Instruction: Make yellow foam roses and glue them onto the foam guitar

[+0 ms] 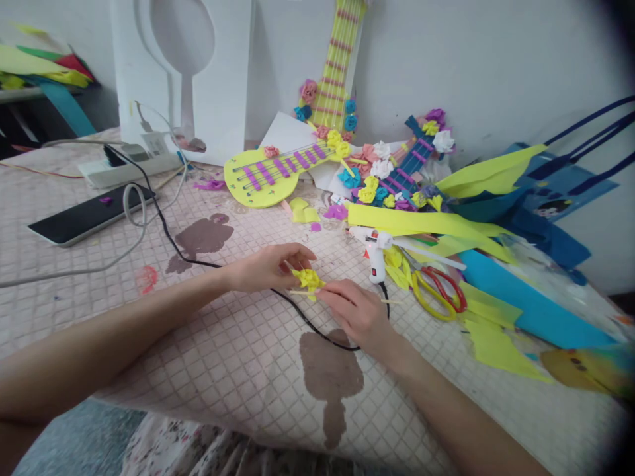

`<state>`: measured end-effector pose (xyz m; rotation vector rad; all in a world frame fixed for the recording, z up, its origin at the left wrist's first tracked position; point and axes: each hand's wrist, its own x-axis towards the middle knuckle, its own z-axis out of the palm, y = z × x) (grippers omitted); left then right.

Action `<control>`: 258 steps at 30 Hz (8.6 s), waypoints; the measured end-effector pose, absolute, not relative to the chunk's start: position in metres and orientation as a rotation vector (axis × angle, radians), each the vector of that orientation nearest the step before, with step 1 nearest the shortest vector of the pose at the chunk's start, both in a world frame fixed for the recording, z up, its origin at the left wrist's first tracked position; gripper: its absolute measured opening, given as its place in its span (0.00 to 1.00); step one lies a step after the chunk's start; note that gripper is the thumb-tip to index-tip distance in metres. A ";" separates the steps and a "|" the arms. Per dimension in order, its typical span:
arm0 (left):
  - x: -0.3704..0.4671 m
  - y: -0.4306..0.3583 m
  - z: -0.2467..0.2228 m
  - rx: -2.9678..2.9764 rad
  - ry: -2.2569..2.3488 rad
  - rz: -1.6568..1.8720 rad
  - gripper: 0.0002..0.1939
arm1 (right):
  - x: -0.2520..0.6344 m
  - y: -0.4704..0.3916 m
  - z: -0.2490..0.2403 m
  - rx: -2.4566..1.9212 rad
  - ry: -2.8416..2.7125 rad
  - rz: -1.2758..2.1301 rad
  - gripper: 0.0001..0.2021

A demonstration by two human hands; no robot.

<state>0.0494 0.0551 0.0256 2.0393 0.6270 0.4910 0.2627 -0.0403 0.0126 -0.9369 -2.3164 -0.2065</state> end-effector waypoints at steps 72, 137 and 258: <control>0.052 0.051 0.029 2.011 0.604 0.468 0.21 | 0.249 -0.049 0.014 -1.141 -2.390 -0.378 0.07; 0.063 -0.002 0.012 2.793 0.843 0.894 0.06 | 0.262 -0.051 0.015 -1.444 -2.306 -0.186 0.10; 0.061 -0.002 0.011 3.066 0.761 1.044 0.09 | 0.248 -0.054 0.008 -1.353 -2.296 -0.067 0.09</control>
